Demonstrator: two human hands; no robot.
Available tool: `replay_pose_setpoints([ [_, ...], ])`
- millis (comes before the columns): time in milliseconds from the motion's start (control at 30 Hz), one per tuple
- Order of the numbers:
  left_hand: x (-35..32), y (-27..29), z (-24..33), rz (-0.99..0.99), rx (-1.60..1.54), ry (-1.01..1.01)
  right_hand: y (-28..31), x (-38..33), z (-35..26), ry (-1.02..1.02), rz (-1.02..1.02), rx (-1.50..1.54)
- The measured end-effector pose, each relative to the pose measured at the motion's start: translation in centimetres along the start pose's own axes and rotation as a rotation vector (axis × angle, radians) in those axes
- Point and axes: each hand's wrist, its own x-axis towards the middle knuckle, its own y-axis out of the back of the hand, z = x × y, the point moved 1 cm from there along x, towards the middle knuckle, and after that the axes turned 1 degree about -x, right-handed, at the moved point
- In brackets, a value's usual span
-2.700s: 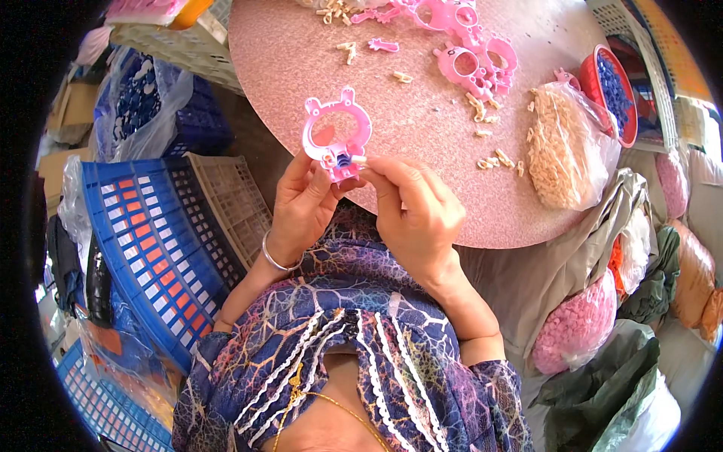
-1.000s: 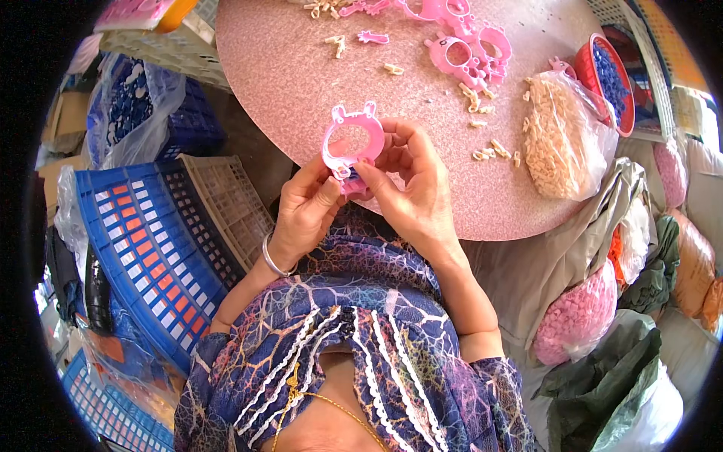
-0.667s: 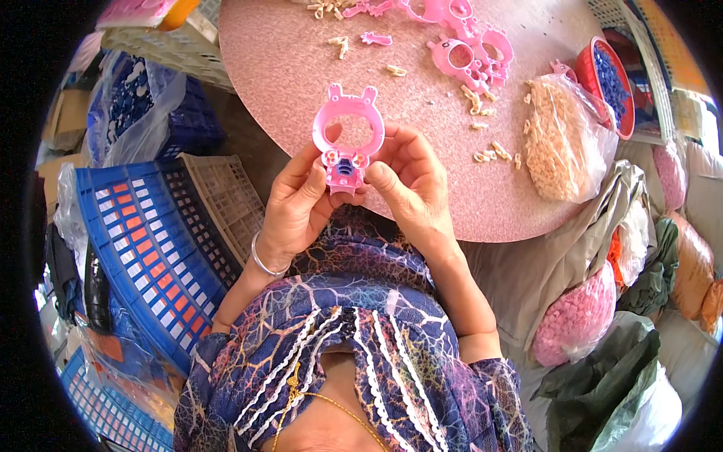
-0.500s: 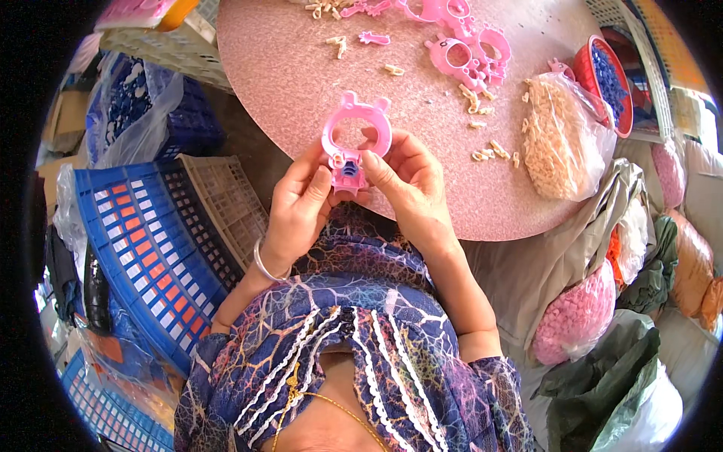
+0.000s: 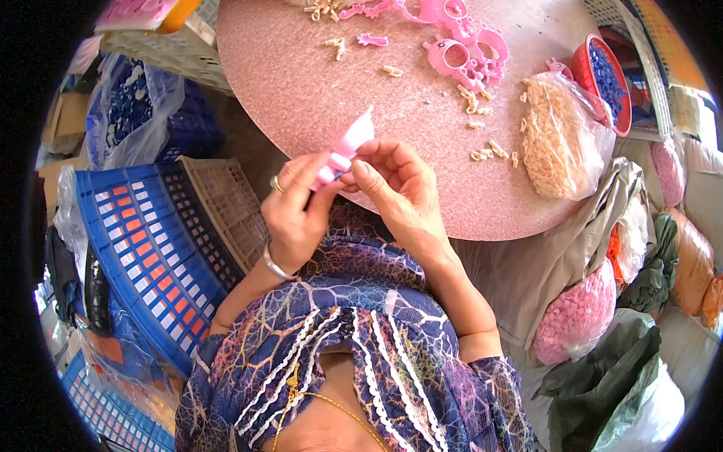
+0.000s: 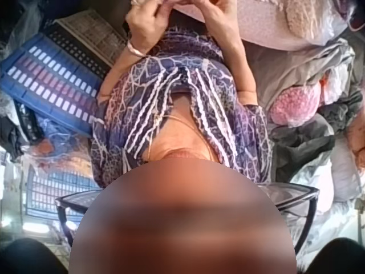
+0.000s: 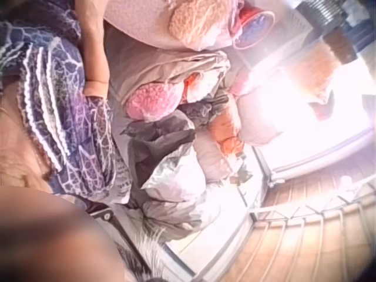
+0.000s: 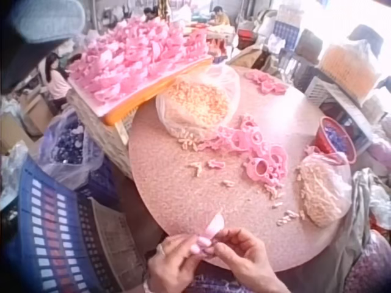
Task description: Manually assembling small plastic components into pink toy frames on a workbench.
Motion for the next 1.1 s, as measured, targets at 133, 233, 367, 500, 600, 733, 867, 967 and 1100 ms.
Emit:
replay_pose_setpoints([
  [133,-0.7,1.4,-0.8,-0.060,-1.168,0.969,0.1,-0.2,-0.7,0.000,-0.042,-0.099],
  [233,-1.9,2.1,-1.1,-0.072,-1.314,1.149,0.2,0.2,-0.3,-0.013,-0.068,-0.153],
  [367,-3.5,1.6,-1.6,-0.031,-1.392,1.251,-0.1,0.7,1.3,0.096,-0.013,-0.299],
  [500,-4.1,1.0,-1.7,-0.012,-1.448,1.226,0.3,1.0,2.4,0.139,0.042,-0.398],
  [600,-4.1,0.8,-1.6,-0.007,-1.328,1.265,0.5,0.9,2.8,0.215,0.053,-0.445],
  [733,-4.7,0.4,-2.3,0.014,-1.441,1.222,0.6,0.9,3.1,0.356,0.043,-0.563],
  [867,-4.5,0.4,-1.8,0.071,-1.330,1.219,0.2,0.9,2.5,0.369,0.041,-0.571],
  [967,-4.1,0.5,-2.3,0.050,-1.013,1.267,0.1,1.0,1.6,0.323,0.037,-0.647],
  [1100,-3.3,0.3,-2.4,0.047,-0.510,1.126,-0.2,2.0,1.2,0.450,0.052,-0.812],
])
